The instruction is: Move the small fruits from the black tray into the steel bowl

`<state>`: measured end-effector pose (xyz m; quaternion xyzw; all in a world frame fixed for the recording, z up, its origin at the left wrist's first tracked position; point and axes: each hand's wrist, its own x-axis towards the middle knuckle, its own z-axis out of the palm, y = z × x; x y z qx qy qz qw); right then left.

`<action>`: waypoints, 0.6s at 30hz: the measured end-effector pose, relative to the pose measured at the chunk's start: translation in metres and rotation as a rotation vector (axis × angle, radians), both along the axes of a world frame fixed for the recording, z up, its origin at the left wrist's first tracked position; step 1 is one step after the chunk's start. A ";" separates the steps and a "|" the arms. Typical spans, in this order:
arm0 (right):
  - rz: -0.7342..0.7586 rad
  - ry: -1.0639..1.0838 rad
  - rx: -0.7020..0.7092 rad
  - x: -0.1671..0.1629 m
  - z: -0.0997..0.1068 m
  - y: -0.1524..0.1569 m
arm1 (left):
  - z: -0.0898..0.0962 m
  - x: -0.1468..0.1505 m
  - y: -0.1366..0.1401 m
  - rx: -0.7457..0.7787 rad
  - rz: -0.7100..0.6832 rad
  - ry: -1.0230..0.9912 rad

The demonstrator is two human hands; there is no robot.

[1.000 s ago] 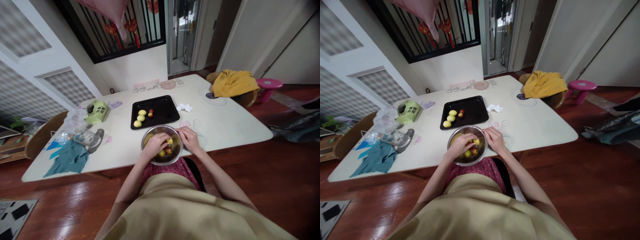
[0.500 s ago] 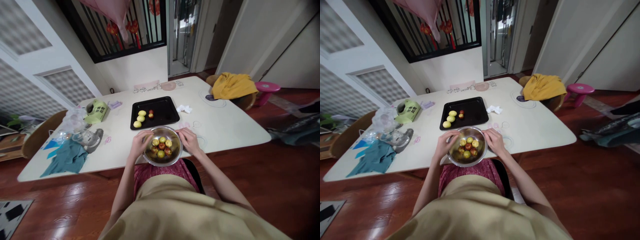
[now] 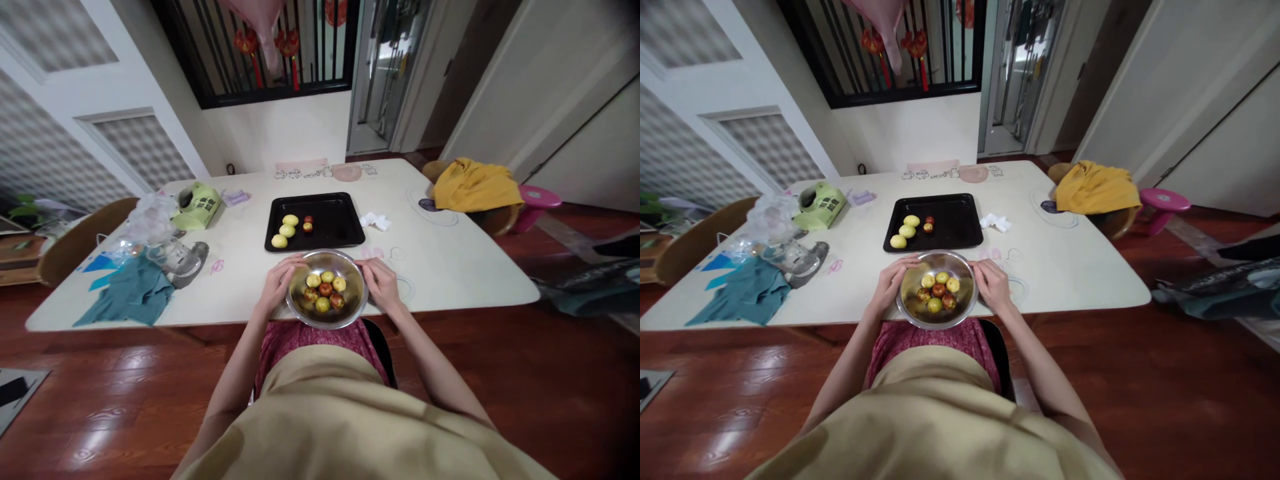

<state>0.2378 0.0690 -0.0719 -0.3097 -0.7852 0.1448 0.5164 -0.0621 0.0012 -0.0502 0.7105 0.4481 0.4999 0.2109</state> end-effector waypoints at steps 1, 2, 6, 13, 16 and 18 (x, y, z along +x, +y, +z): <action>0.000 0.001 -0.004 0.000 0.000 0.000 | 0.000 0.000 0.000 -0.001 -0.009 0.005; -0.001 0.000 -0.008 0.000 -0.001 0.000 | 0.001 0.000 -0.001 -0.003 -0.020 0.011; 0.002 -0.008 -0.026 0.001 -0.002 0.000 | 0.001 -0.001 -0.001 -0.010 -0.064 0.025; 0.011 0.002 -0.045 0.003 0.004 0.008 | -0.001 -0.001 -0.002 -0.037 -0.108 0.018; 0.008 -0.032 -0.042 -0.003 0.013 0.026 | -0.004 -0.001 -0.001 -0.041 -0.121 0.014; 0.027 -0.071 -0.047 -0.012 0.020 0.043 | -0.005 -0.001 -0.001 -0.044 -0.127 0.015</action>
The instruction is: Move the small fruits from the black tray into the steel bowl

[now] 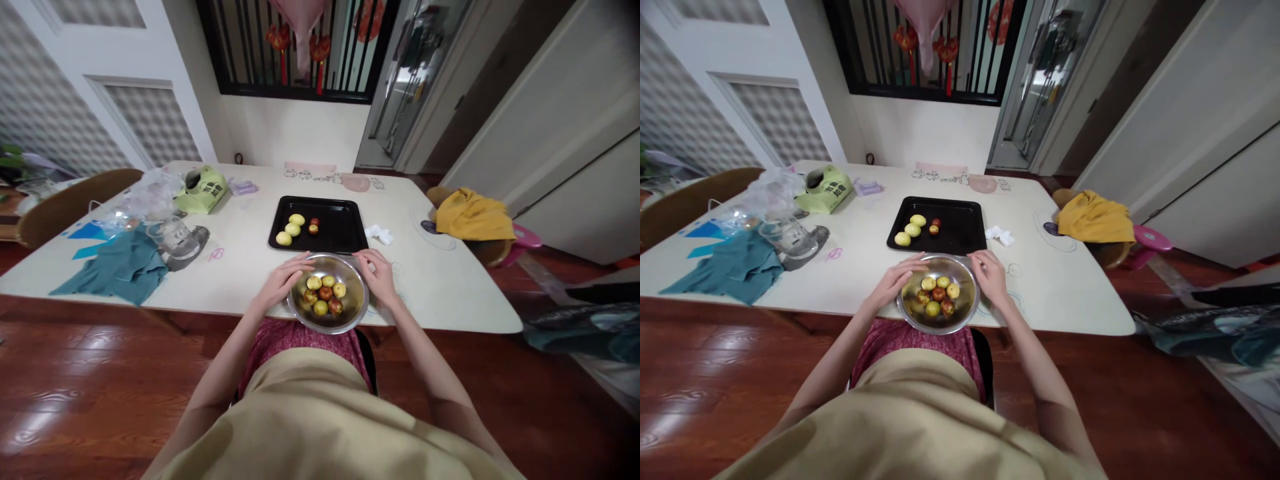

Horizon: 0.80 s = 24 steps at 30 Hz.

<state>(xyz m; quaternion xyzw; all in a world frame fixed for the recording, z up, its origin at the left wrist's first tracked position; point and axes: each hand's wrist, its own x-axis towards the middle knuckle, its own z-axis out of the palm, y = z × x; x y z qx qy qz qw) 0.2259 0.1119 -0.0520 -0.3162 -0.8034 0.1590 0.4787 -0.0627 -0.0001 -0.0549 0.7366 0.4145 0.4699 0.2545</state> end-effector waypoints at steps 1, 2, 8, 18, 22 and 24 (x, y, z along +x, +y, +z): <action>0.019 -0.027 -0.005 -0.006 0.003 0.009 | 0.000 0.000 0.000 -0.002 -0.002 0.001; 0.043 -0.063 -0.009 -0.013 0.007 0.019 | 0.000 0.000 0.000 -0.004 -0.001 0.000; 0.143 -0.362 0.017 -0.060 0.019 0.072 | 0.000 0.001 0.000 0.005 -0.006 -0.002; 0.277 -0.598 0.108 -0.110 0.009 0.115 | 0.002 0.002 -0.002 0.031 0.008 0.052; 0.268 -0.664 0.115 -0.112 0.007 0.121 | -0.001 0.001 -0.001 0.043 0.003 0.042; 0.248 -0.684 0.125 -0.112 0.007 0.123 | -0.003 0.001 -0.001 0.034 0.005 0.041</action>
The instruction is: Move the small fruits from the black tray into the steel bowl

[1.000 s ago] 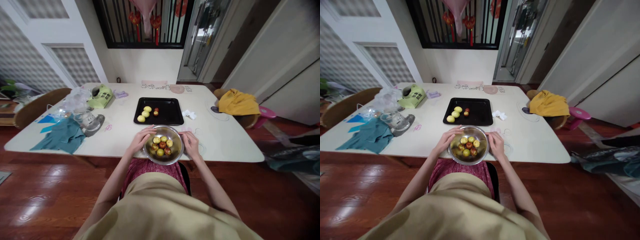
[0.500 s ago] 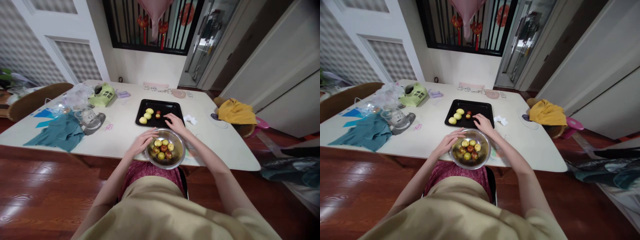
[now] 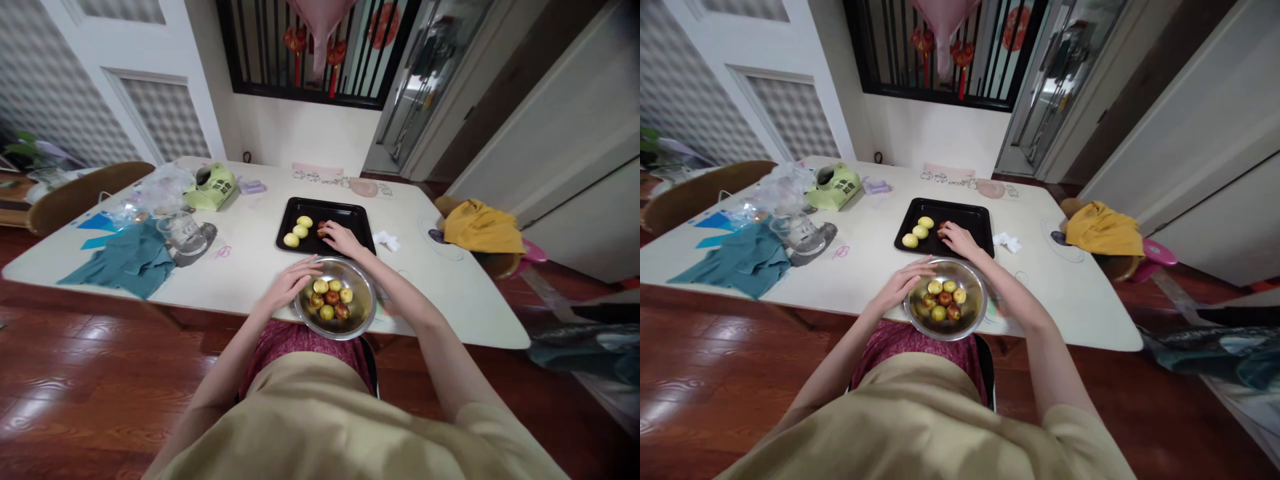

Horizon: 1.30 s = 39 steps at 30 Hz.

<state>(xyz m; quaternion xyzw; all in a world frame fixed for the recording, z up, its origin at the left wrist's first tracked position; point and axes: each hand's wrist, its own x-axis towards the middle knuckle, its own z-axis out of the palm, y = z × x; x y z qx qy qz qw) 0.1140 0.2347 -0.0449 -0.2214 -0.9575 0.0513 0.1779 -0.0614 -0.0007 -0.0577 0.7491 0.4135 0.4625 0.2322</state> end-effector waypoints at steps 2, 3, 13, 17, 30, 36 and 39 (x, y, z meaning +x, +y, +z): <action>-0.019 -0.007 0.013 0.000 0.000 0.002 | 0.000 0.000 0.000 -0.011 0.002 0.001; -0.026 -0.005 0.013 -0.001 0.000 0.003 | 0.000 0.000 0.000 -0.014 0.003 -0.001; -0.074 0.001 -0.047 0.001 0.001 -0.005 | 0.002 -0.001 -0.001 -0.034 -0.005 -0.008; -0.138 0.095 -0.031 0.017 0.016 -0.013 | 0.000 -0.001 0.000 -0.030 -0.010 -0.012; 0.077 0.136 -0.109 0.098 0.050 -0.138 | 0.005 0.000 -0.002 -0.025 -0.015 -0.023; 0.062 -0.015 -0.059 0.104 0.029 -0.148 | 0.009 0.000 -0.003 -0.038 -0.018 -0.038; 0.053 -0.024 -0.061 0.103 0.027 -0.148 | 0.009 0.000 -0.003 -0.038 -0.019 -0.043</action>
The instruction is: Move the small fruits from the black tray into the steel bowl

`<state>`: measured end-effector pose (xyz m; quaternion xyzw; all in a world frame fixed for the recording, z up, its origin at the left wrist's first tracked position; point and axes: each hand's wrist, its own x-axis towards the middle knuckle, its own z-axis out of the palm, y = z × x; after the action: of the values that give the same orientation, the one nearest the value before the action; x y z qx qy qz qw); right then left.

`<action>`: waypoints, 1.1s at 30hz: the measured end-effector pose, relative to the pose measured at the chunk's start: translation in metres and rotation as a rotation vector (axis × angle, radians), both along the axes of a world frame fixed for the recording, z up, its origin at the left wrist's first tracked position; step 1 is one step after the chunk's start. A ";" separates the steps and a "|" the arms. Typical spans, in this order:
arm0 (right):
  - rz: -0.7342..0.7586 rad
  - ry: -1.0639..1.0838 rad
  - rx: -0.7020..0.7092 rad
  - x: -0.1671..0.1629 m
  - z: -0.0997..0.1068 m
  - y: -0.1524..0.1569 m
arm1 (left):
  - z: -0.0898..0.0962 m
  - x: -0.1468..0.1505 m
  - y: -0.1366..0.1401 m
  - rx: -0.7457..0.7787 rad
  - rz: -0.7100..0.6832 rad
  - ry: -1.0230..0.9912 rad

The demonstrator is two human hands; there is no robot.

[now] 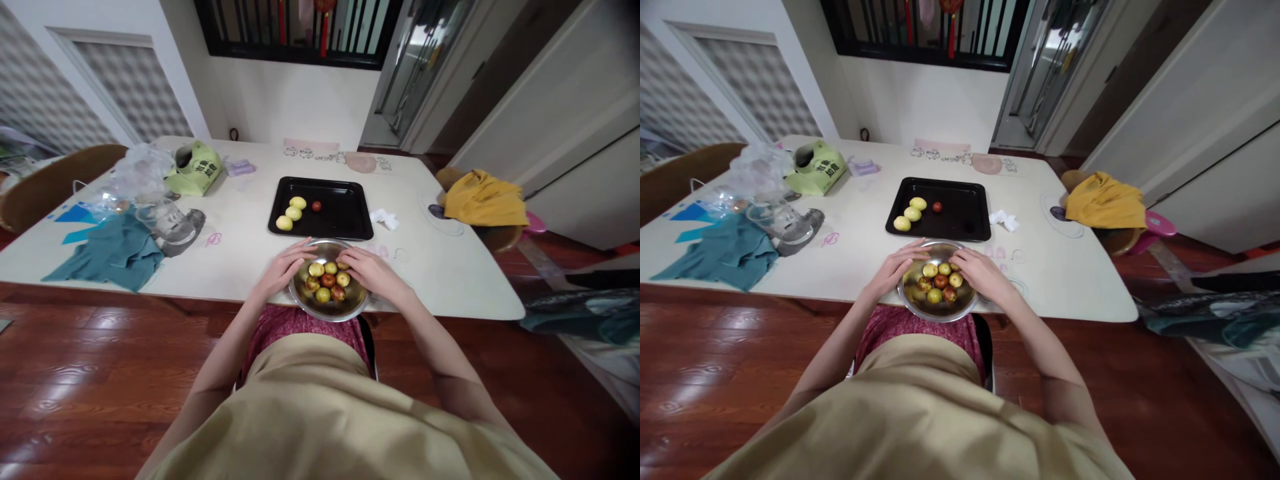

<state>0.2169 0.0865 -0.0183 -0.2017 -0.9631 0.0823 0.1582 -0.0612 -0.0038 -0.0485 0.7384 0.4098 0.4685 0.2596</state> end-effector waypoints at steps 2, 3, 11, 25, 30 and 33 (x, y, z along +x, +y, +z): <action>-0.004 -0.002 -0.009 0.001 0.000 -0.001 | -0.001 0.000 0.000 -0.002 0.001 0.002; -0.007 -0.003 -0.013 0.001 0.001 -0.002 | -0.001 0.000 0.000 -0.002 0.002 0.005; -0.005 0.104 -0.083 0.011 -0.004 -0.009 | -0.005 -0.001 0.003 0.006 0.000 0.000; -0.175 0.682 0.055 0.034 -0.048 -0.027 | -0.005 -0.001 0.002 -0.009 0.012 -0.012; -0.179 0.732 0.082 0.033 -0.061 -0.019 | -0.003 -0.001 0.001 -0.016 0.017 -0.010; -0.188 0.735 0.058 0.030 -0.062 -0.017 | -0.002 0.000 0.001 -0.006 0.031 0.005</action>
<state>0.2467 0.0692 -0.0806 -0.2417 -0.8213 0.1068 0.5056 -0.0616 -0.0027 -0.0508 0.7322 0.4234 0.4694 0.2535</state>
